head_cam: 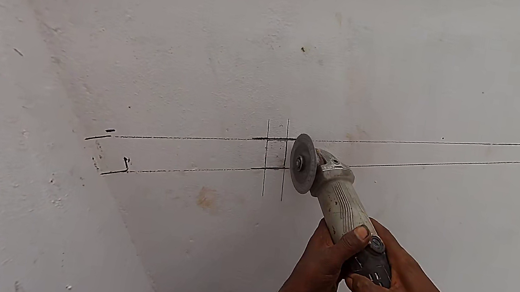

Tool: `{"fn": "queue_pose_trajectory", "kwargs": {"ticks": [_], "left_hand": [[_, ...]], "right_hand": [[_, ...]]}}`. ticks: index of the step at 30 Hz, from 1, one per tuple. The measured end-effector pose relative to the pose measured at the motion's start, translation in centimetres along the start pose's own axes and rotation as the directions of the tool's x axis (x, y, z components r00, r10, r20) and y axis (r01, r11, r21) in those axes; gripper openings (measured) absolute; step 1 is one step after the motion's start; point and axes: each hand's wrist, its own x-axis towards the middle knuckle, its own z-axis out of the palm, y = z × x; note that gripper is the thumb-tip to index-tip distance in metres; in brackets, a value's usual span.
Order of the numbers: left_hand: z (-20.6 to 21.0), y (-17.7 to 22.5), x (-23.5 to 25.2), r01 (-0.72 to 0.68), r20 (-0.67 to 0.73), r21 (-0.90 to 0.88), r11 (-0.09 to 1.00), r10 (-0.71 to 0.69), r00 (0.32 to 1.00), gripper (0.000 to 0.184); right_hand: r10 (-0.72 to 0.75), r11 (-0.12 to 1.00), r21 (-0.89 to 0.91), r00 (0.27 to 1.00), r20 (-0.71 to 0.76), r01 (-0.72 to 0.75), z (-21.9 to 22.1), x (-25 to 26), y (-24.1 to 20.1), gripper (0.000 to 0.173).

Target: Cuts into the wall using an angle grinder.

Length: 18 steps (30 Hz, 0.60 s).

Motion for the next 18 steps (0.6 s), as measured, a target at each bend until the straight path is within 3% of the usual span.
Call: {"fn": "queue_pose_trajectory", "kwargs": {"ticks": [18], "left_hand": [[-0.04, 0.03, 0.17, 0.008, 0.013, -0.038, 0.999, -0.007, 1.000, 0.045]], "right_hand": [[0.025, 0.998, -0.051, 1.000, -0.001, -0.025, -0.21, 0.43, -0.19, 0.090]]}}
